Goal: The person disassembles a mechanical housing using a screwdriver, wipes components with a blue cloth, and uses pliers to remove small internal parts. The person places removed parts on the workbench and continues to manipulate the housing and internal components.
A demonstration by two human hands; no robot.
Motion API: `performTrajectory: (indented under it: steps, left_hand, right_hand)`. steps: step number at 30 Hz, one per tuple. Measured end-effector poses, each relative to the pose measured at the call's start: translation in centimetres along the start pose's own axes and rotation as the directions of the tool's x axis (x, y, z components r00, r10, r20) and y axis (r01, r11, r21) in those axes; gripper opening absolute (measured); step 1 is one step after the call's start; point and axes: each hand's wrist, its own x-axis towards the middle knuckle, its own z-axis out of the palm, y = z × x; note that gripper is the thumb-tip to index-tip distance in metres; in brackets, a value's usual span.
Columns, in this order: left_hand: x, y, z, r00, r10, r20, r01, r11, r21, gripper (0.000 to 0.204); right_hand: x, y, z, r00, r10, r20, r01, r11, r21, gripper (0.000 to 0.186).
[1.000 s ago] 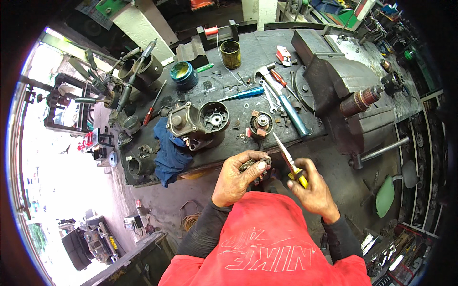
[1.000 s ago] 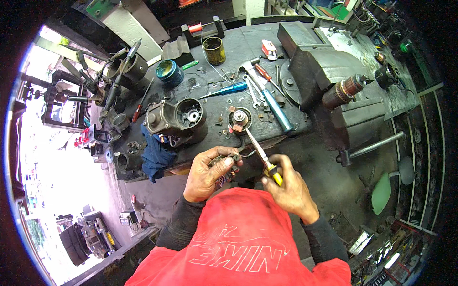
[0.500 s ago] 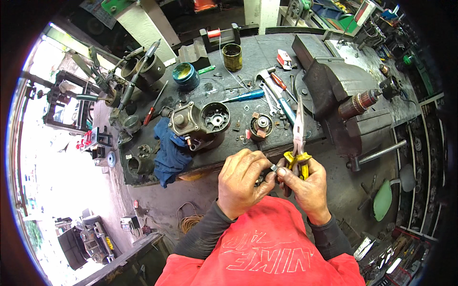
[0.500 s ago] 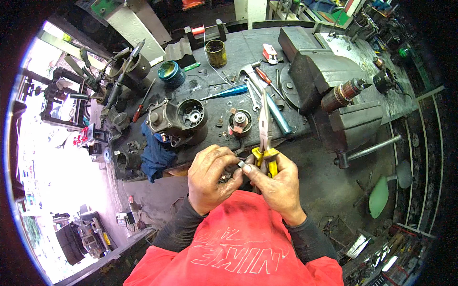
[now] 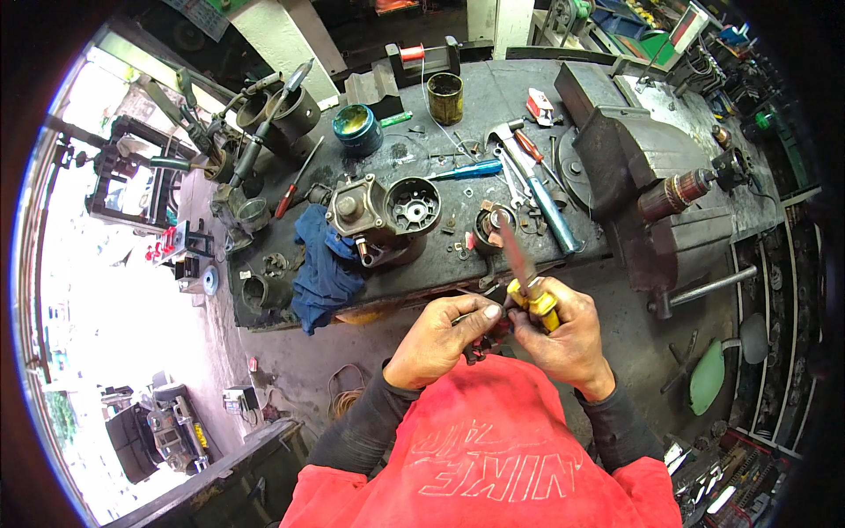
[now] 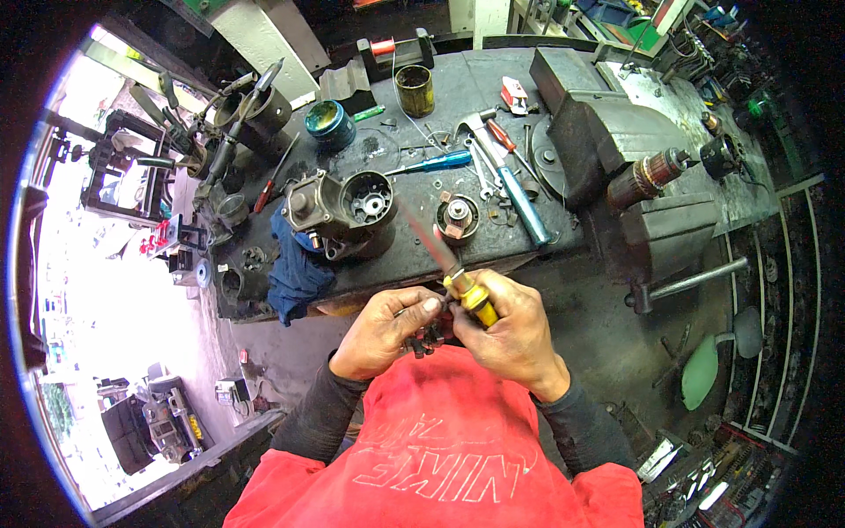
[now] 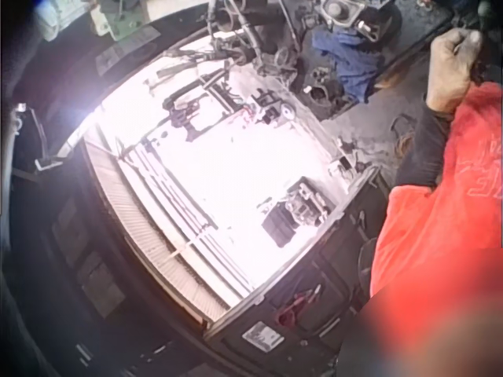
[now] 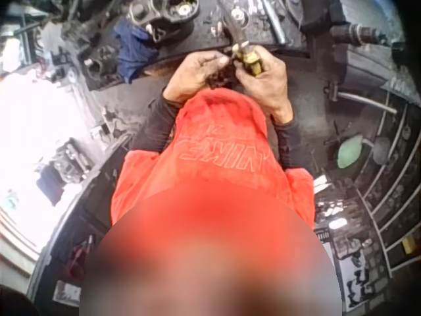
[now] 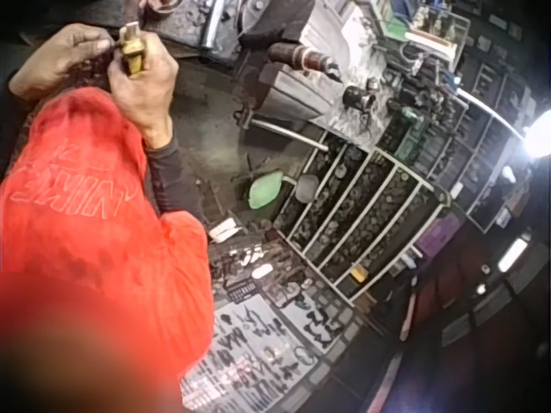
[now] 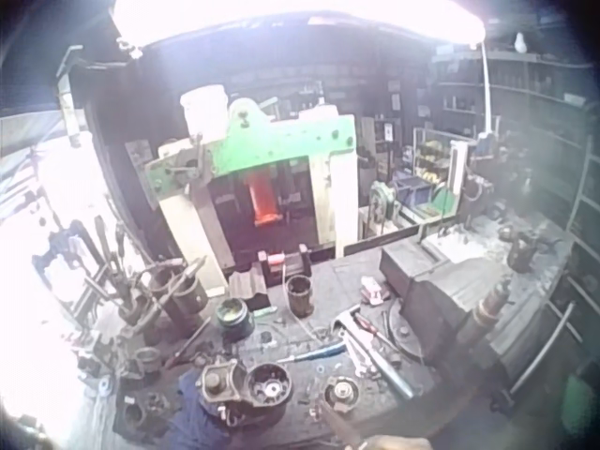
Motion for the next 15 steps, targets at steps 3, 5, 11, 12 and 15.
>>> performTrajectory:
  steps: [3, 5, 11, 12, 15]
  left_hand:
    - [0.2, -0.5, -0.3, 0.999, -0.032, 0.032, 0.037, 0.982, -0.187, 0.033]
    - [0.2, -0.4, -0.1, 0.999, -0.026, -0.023, 0.020, 0.970, -0.243, 0.033]
    - [1.0, 0.6, 0.9, 0.650, 0.702, -0.292, -0.389, 0.637, 0.665, 0.020]
    - [1.3, 0.8, 0.8, 0.594, 0.769, -0.235, -0.381, 0.527, 0.760, 0.021]
    - [1.7, 1.3, 0.5, 0.534, 0.838, -0.115, -0.355, 0.345, 0.869, 0.026]
  right_hand:
    - [-0.1, 0.6, 0.0, 0.997, -0.078, -0.008, 0.077, 0.996, -0.046, 0.022]
    - [-0.8, 0.9, -0.4, 0.999, 0.005, -0.043, -0.007, 0.999, -0.045, 0.020]
    - [-5.6, 1.1, -1.0, 0.838, 0.513, 0.187, -0.544, 0.811, 0.214, 0.022]
    - [-6.3, 1.0, -1.0, 0.859, 0.453, 0.241, -0.508, 0.816, 0.277, 0.027]
    - [-7.2, 0.7, -0.2, 0.795, 0.495, 0.350, -0.607, 0.646, 0.463, 0.028]
